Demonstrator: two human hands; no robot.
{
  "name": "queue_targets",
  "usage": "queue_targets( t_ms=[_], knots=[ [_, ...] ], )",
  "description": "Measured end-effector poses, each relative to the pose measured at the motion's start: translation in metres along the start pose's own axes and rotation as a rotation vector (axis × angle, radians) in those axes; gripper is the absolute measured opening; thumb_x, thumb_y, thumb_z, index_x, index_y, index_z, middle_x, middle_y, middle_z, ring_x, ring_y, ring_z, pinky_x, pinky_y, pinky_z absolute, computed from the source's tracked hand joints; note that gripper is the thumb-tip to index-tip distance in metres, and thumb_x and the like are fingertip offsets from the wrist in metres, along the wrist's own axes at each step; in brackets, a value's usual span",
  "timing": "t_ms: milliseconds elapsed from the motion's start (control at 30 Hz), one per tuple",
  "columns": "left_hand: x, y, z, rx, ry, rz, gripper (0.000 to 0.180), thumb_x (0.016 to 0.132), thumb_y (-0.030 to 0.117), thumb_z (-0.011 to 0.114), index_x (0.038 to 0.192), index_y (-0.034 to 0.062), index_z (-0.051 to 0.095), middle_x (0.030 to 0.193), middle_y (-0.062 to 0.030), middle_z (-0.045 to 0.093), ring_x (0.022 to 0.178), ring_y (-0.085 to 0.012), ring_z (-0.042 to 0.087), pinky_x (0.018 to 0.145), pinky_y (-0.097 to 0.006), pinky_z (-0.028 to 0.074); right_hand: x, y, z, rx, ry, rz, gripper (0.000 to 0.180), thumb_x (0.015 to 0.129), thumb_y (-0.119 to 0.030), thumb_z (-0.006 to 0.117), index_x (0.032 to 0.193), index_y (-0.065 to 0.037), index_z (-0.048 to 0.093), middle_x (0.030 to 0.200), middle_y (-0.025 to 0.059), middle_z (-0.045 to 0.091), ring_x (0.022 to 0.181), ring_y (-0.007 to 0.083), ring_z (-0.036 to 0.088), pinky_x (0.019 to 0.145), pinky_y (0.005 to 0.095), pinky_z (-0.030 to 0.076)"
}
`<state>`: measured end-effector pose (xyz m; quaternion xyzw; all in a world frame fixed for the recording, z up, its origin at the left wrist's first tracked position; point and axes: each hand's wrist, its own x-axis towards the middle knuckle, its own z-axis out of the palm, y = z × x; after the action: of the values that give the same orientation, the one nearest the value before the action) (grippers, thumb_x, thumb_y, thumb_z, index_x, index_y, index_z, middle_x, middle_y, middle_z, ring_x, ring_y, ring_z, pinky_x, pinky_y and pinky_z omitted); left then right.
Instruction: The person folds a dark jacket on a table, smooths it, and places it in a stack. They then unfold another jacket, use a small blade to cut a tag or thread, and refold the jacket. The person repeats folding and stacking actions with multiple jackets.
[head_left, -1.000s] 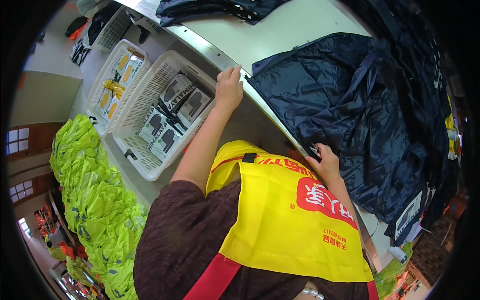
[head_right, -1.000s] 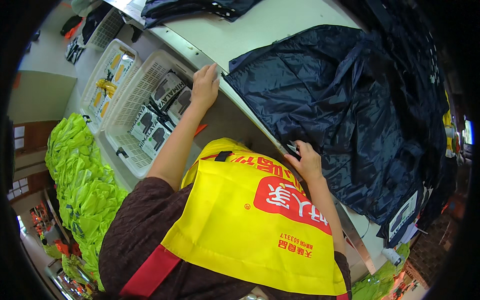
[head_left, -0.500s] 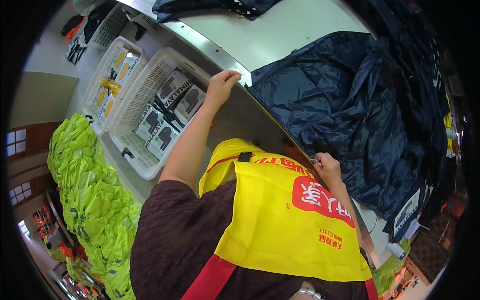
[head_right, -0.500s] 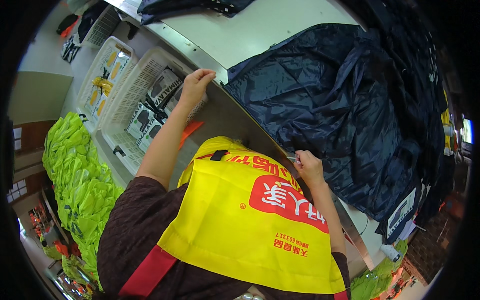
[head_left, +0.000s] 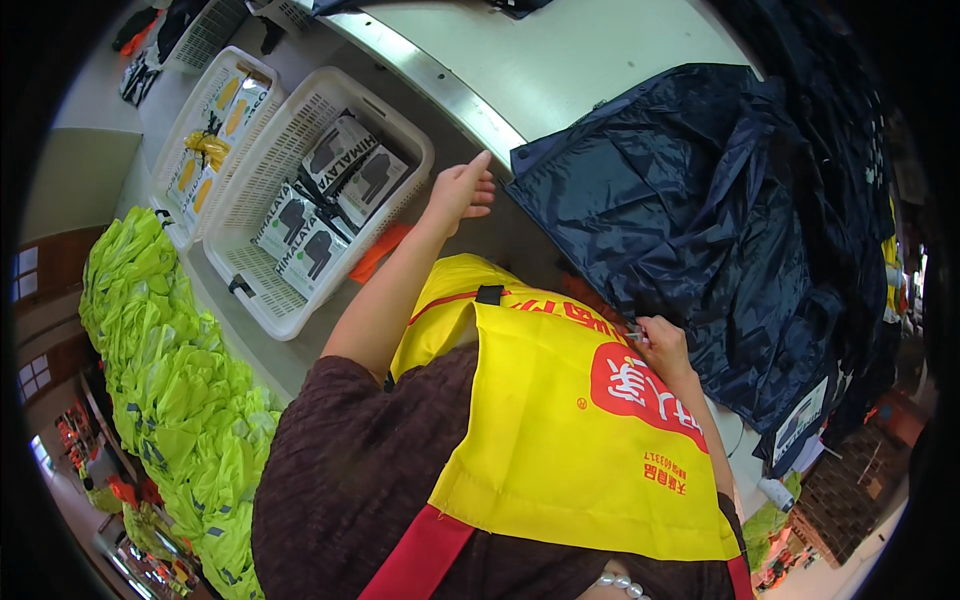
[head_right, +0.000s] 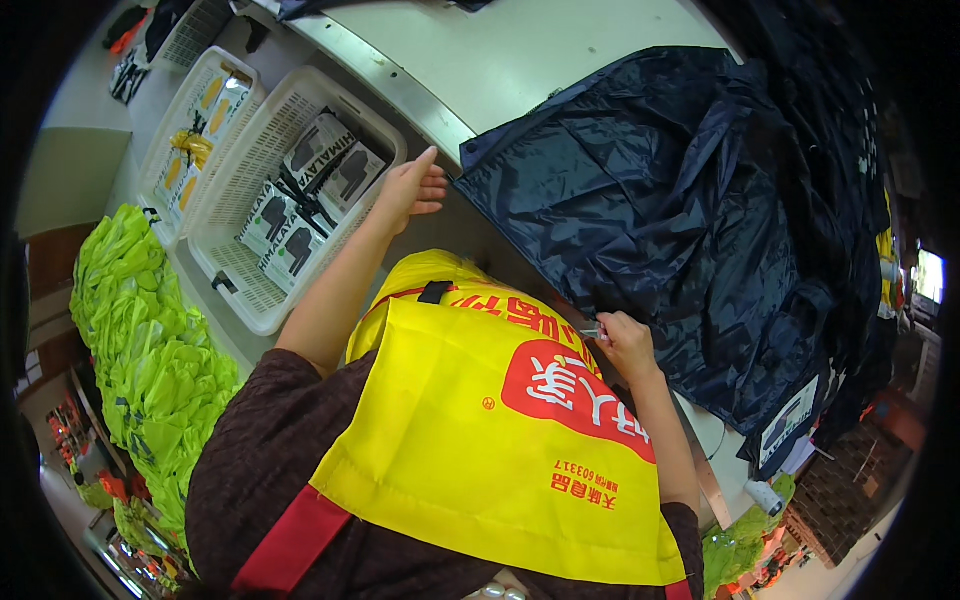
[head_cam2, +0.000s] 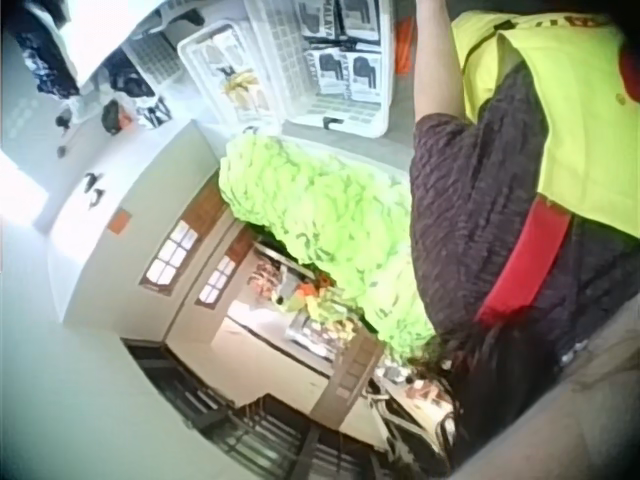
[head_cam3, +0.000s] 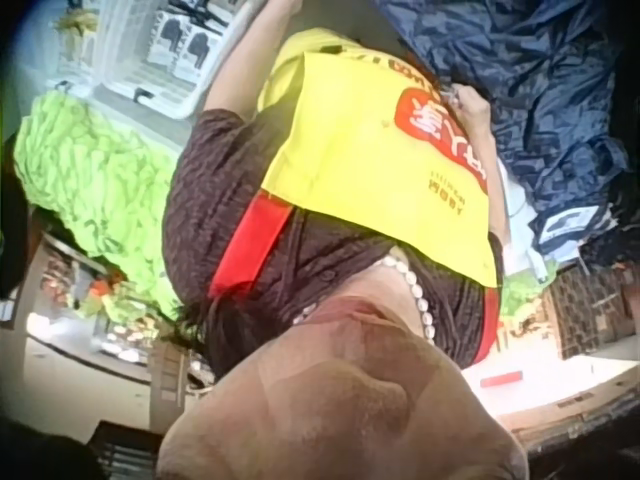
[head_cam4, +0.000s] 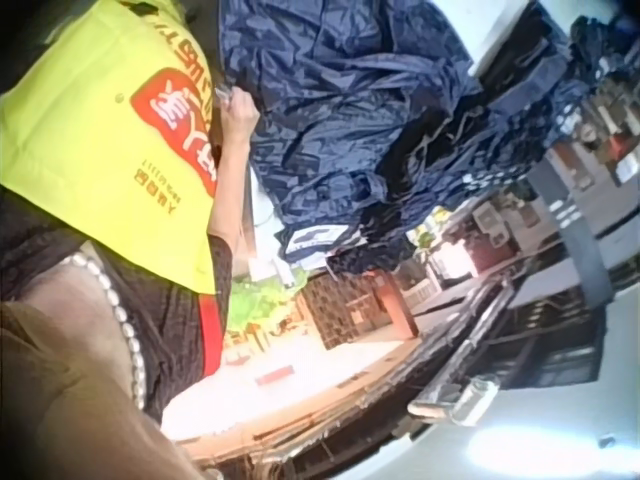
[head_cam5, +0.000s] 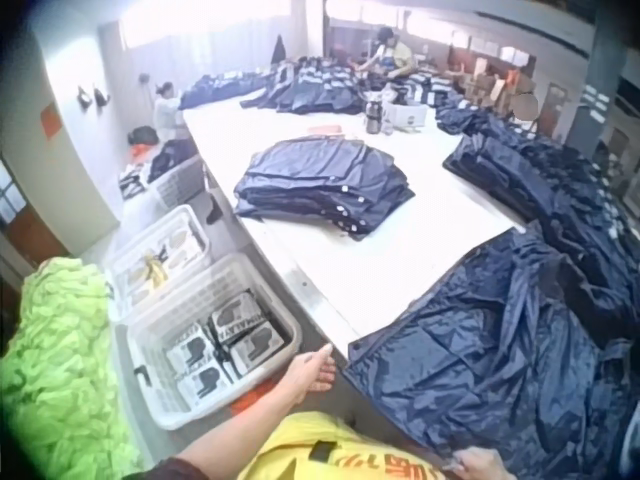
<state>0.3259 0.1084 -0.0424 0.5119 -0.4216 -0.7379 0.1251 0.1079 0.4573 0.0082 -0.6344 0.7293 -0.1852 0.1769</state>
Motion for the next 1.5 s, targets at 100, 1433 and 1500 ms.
queue_targets(
  t_ms=[100,1433,1500],
  knots=[
    [-0.007,0.005,0.010,0.006,-0.088,-0.179,0.034,0.085,0.038,0.061,0.096,0.0059,0.058,0.087,-0.0075,0.061,0.077,-0.0170,0.061,0.067,-0.029,0.052,0.000,-0.002,-0.002,0.003,-0.017,0.009,0.024,0.067,0.001,0.066,0.089,-0.001,0.059,0.073,0.0112,0.058,0.066,0.0268,0.060,0.058,0.0328,0.051],
    [0.020,-0.031,0.003,-0.718,-0.589,-0.430,0.018,0.090,0.024,0.056,0.084,0.0072,0.060,0.080,-0.0047,0.065,0.072,-0.0155,0.064,0.056,-0.024,0.054,0.136,-0.085,0.005,0.481,-0.301,0.155,0.015,0.083,-0.012,0.064,0.083,0.001,0.056,0.064,0.0106,0.053,0.055,0.0176,0.050,0.052,0.0275,0.041],
    [0.013,-0.027,0.009,-0.669,-0.555,-0.330,0.013,0.090,0.019,0.056,0.089,0.0077,0.061,0.084,-0.0037,0.065,0.077,-0.0142,0.063,0.060,-0.024,0.054,0.137,-0.086,0.008,0.476,-0.313,0.147,0.016,0.083,-0.012,0.064,0.082,0.001,0.056,0.062,0.0105,0.052,0.054,0.0186,0.049,0.052,0.0278,0.041]
  ],
)
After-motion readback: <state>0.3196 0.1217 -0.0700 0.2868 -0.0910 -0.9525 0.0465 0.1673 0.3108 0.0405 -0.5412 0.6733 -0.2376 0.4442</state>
